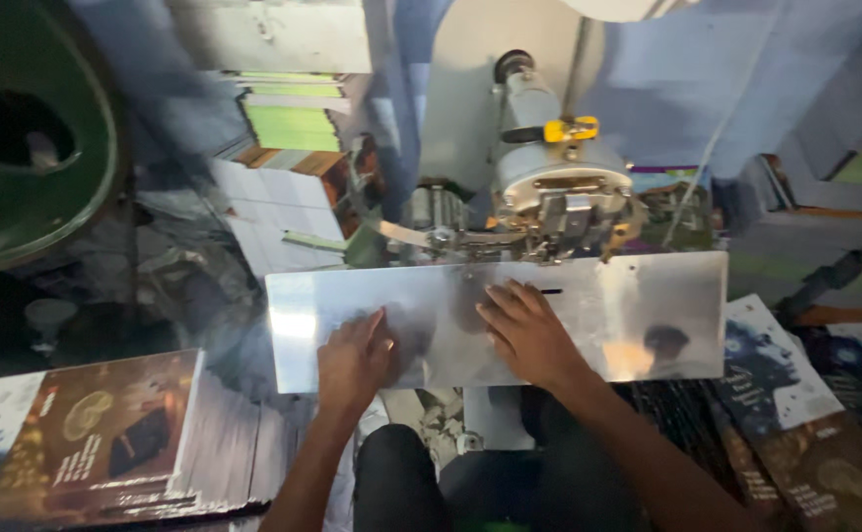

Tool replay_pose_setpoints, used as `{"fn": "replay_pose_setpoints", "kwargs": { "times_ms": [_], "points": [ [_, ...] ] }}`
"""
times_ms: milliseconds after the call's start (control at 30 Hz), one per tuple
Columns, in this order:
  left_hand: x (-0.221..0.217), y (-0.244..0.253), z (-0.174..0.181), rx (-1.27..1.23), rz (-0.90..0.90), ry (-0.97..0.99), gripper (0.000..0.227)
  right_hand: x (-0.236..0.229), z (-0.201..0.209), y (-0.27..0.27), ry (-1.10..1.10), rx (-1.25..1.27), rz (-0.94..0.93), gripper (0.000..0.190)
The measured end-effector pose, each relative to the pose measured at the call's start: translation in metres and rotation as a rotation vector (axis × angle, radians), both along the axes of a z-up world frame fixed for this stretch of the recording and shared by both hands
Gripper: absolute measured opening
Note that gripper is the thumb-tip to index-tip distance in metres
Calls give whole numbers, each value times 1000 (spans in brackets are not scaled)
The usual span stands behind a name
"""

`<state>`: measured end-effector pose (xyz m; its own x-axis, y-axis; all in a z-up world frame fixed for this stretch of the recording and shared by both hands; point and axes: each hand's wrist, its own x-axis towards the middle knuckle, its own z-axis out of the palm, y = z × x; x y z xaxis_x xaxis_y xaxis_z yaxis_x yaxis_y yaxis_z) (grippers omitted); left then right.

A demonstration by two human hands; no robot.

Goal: The person repeatedly picks up a book cover, places it on a binding machine, and operates the machine to stitch the spine. They then remove the bound book and place it on a stack, repeating this process for multiple items.

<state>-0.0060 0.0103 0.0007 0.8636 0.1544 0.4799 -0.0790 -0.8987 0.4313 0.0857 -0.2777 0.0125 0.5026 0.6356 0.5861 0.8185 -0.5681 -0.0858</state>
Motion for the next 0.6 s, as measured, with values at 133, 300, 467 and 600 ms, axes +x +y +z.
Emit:
{"fn": "replay_pose_setpoints", "kwargs": {
  "times_ms": [133, 300, 467, 600],
  "points": [
    [-23, 39, -1, -36, 92, -2, 49, 1, 0, 32, 2, 59, 44, 43],
    [-56, 88, -15, -82, 183, -64, 46, 14, 4, 66, 3, 48, 135, 45],
    [-81, 139, -38, -20, 371, -87, 48, 29, 16, 100, 3, -52, 176, 53],
    [-106, 180, -53, 30, 500, -15, 59, 37, 29, 130, 113, -136, 208, 64]
  ]
}}
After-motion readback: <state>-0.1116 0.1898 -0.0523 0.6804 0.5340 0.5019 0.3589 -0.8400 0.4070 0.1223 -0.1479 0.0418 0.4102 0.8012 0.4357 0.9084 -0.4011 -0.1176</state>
